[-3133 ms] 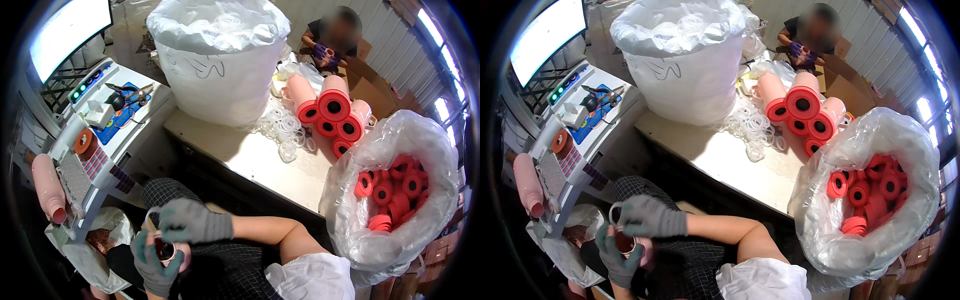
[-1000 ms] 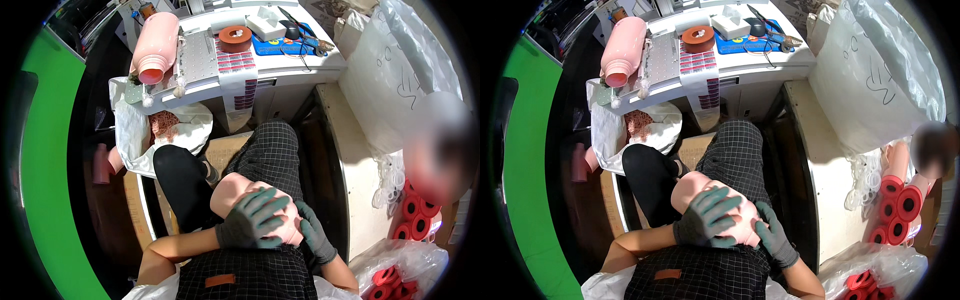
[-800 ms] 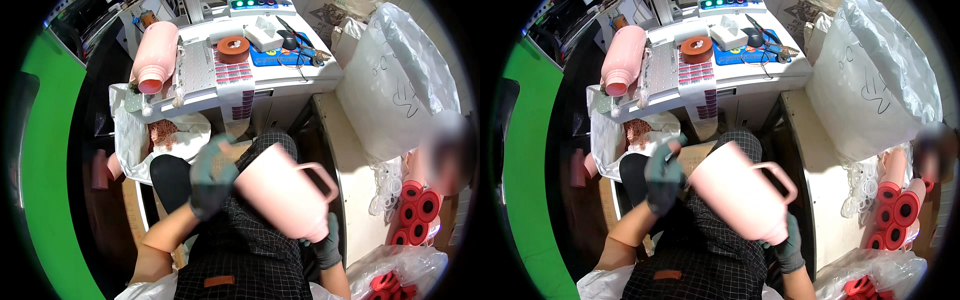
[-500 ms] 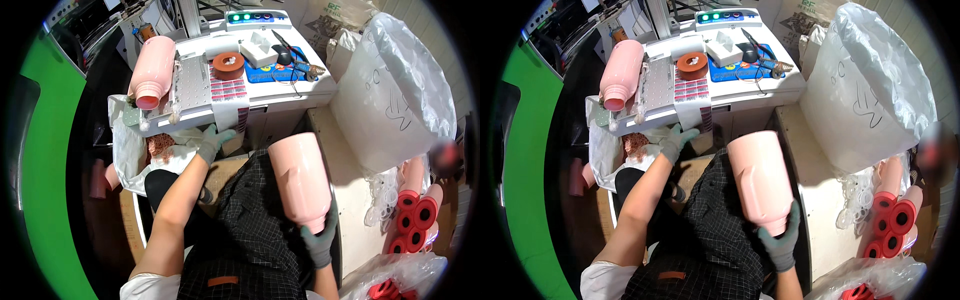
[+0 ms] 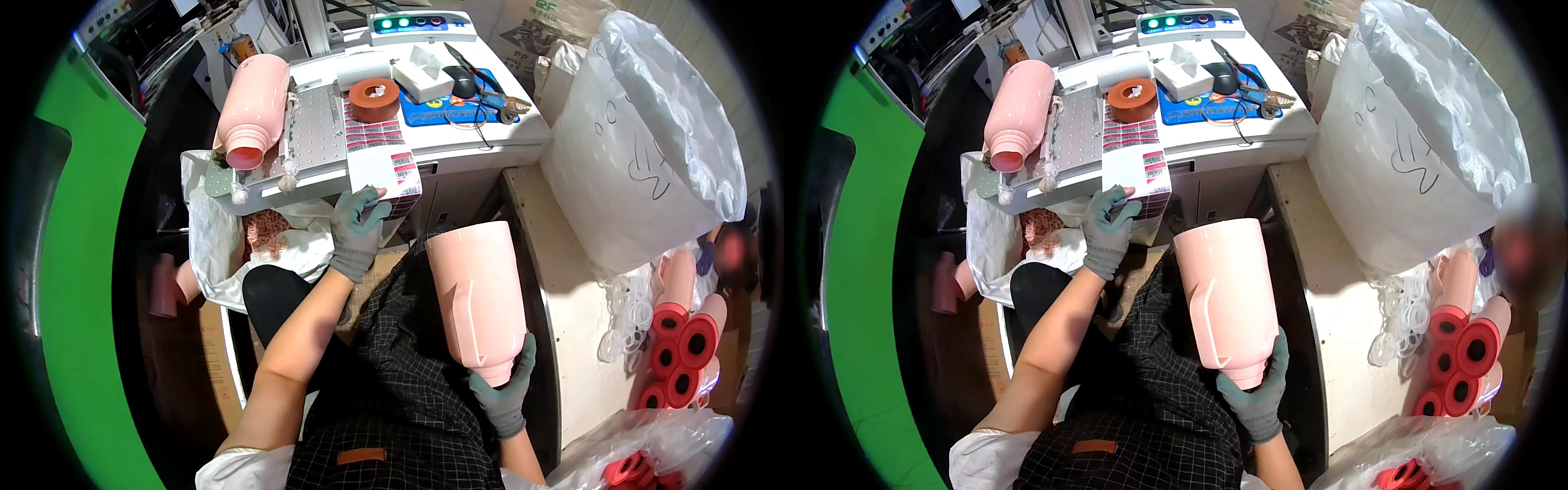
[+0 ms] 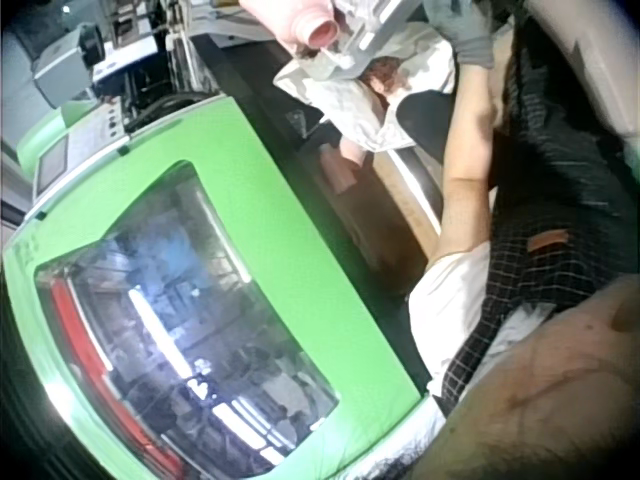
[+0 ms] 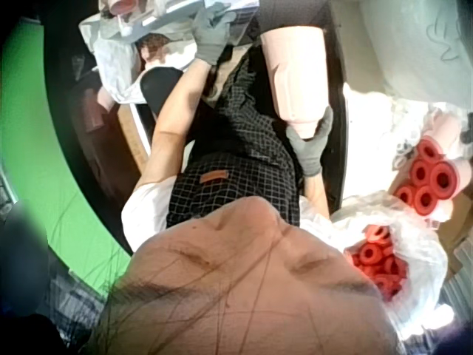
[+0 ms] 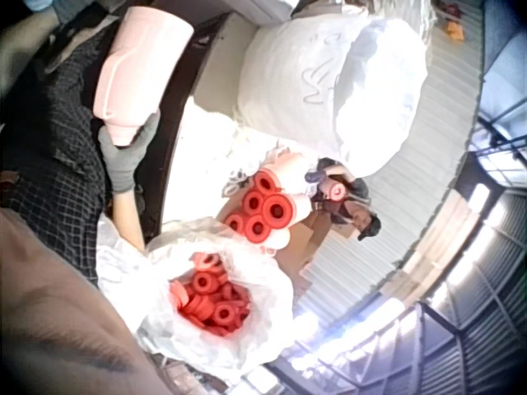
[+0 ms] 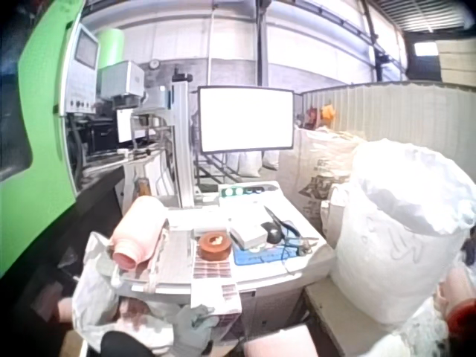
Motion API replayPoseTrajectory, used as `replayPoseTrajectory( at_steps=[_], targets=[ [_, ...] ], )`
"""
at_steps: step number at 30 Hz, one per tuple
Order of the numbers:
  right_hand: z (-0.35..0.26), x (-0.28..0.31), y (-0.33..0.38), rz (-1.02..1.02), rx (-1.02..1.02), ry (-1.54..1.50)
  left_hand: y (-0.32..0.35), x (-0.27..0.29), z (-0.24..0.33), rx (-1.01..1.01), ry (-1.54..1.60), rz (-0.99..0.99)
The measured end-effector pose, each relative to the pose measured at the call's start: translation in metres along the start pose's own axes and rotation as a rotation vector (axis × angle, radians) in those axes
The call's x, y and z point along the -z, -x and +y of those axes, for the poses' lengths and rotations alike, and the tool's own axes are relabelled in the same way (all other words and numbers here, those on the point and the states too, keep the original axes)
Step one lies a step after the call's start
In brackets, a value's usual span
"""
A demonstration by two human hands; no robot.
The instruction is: The person sits on the floor and repeatedly assembles pink plastic containers by inserting a red circular base into the container opening. They pick up a container, insert the base, and place the assembled unit into a white bag. The process is repeated continuously with multiple units.
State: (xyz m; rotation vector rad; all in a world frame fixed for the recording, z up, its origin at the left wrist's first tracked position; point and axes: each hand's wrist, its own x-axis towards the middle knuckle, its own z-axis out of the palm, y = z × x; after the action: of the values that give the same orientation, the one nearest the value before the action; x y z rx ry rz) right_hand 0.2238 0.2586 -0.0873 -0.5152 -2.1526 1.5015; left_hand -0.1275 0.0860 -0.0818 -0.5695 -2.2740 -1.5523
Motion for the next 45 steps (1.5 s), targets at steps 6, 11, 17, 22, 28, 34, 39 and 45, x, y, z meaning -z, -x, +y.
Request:
replayPoseTrajectory(
  at_steps=[6, 11, 17, 22, 28, 34, 39, 45],
  targets=[
    [-0.003, -0.009, 0.003, 0.005, 0.021, 0.033, 0.007, 0.002, 0.004, 0.348, 0.369, -0.028],
    [0.0, -0.013, 0.003, 0.05, 0.042, 0.041, 0.042, 0.006, -0.005, 0.077, 0.18, -0.017],
    [0.012, -0.016, 0.011, 0.04, 0.03, 0.005, 0.08, 0.025, 0.07, 0.689, 0.675, -0.259],
    [0.014, -0.015, 0.008, 0.015, 0.132, 0.062, 0.081, 0.015, 0.09, 0.713, 0.932, -0.43],
    [0.008, -0.017, 0.004, -0.001, 0.192, 0.166, 0.079, 0.016, 0.091, 0.749, 0.973, -0.429],
    [0.005, -0.015, 0.002, -0.03, 0.253, 0.229, 0.064, 0.024, 0.102, 0.57, 0.2, -0.457],
    [-0.004, -0.007, 0.0, 0.034, -0.061, -0.075, 0.076, 0.073, -0.015, 0.332, -0.173, -0.286],
    [-0.021, 0.004, -0.034, 0.149, -0.304, -0.704, -0.042, 0.191, 0.006, -0.57, -0.81, 0.047]
  ],
)
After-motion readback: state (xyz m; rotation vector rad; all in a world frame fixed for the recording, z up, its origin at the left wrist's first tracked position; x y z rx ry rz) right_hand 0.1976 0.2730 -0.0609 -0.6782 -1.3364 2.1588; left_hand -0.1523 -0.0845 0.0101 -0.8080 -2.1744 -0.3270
